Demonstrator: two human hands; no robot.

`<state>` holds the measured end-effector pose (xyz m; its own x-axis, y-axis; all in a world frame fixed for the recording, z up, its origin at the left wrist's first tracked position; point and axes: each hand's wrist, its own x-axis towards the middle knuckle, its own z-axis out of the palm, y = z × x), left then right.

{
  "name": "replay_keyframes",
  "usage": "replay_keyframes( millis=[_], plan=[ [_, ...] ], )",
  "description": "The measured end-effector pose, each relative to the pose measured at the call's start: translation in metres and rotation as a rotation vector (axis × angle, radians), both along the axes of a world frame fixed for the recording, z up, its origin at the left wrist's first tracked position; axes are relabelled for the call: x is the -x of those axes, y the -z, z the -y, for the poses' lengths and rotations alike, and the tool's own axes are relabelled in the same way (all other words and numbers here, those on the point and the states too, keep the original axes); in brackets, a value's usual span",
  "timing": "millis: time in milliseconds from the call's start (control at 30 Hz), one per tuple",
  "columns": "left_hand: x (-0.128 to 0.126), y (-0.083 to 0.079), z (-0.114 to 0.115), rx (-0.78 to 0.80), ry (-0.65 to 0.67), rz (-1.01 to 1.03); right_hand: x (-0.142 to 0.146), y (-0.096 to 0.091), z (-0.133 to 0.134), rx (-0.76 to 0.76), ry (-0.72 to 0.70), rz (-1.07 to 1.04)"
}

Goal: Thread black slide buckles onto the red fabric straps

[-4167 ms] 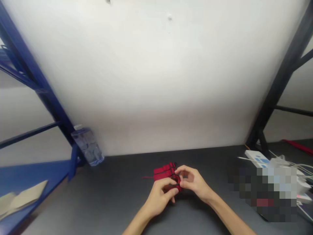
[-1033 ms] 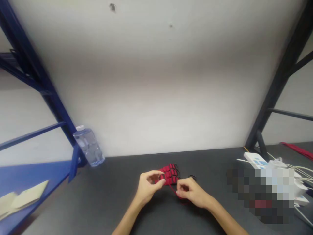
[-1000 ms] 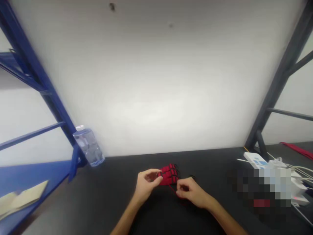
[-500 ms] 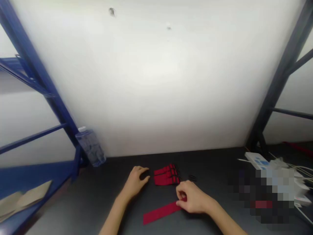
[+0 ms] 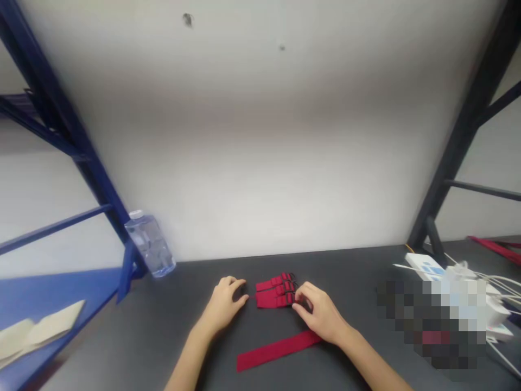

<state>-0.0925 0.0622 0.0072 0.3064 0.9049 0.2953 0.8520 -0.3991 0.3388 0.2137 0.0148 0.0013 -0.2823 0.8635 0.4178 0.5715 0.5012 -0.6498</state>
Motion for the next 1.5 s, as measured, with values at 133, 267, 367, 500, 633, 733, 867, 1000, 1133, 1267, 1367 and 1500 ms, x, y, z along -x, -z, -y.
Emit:
replay_keyframes(
  millis=[133, 267, 367, 500, 633, 733, 867, 1000, 1133, 1267, 1367, 1500],
  plan=[
    [-0.01, -0.011, 0.008, -0.037, 0.01, 0.078, 0.001, 0.002, 0.0, 0.008, -0.039, 0.007],
    [-0.04, -0.027, 0.029, -0.007, 0.12, 0.189, 0.004, 0.007, -0.001, 0.014, -0.06, 0.024],
    [-0.069, -0.029, 0.049, 0.162, 0.325, 0.207, 0.005, 0.009, -0.003, 0.011, -0.054, 0.022],
    [-0.092, -0.021, 0.064, 0.301, 0.488, 0.15, 0.004, 0.01, -0.006, 0.011, -0.059, 0.013],
    [-0.092, -0.02, 0.064, 0.344, 0.513, 0.125, 0.005, 0.011, -0.007, 0.022, -0.055, 0.002],
    [-0.09, -0.021, 0.063, 0.354, 0.512, 0.125, 0.006, 0.012, -0.007, 0.019, -0.054, -0.016],
    [-0.091, -0.021, 0.064, 0.34, 0.512, 0.156, 0.008, 0.011, -0.007, 0.009, -0.038, -0.018],
    [-0.091, -0.02, 0.062, 0.307, 0.455, 0.23, 0.008, 0.01, -0.007, 0.006, -0.02, 0.008],
    [-0.089, -0.017, 0.053, 0.185, 0.25, 0.335, 0.007, 0.01, -0.006, 0.046, -0.006, -0.022],
    [-0.086, -0.012, 0.045, 0.196, 0.106, 0.385, 0.008, 0.006, -0.003, 0.088, -0.049, -0.12],
    [-0.085, -0.011, 0.043, 0.302, 0.144, 0.426, 0.01, 0.001, 0.0, 0.106, -0.105, -0.201],
    [-0.085, -0.007, 0.04, 0.494, 0.22, 0.609, 0.012, -0.003, 0.002, 0.129, -0.17, -0.321]
  ],
)
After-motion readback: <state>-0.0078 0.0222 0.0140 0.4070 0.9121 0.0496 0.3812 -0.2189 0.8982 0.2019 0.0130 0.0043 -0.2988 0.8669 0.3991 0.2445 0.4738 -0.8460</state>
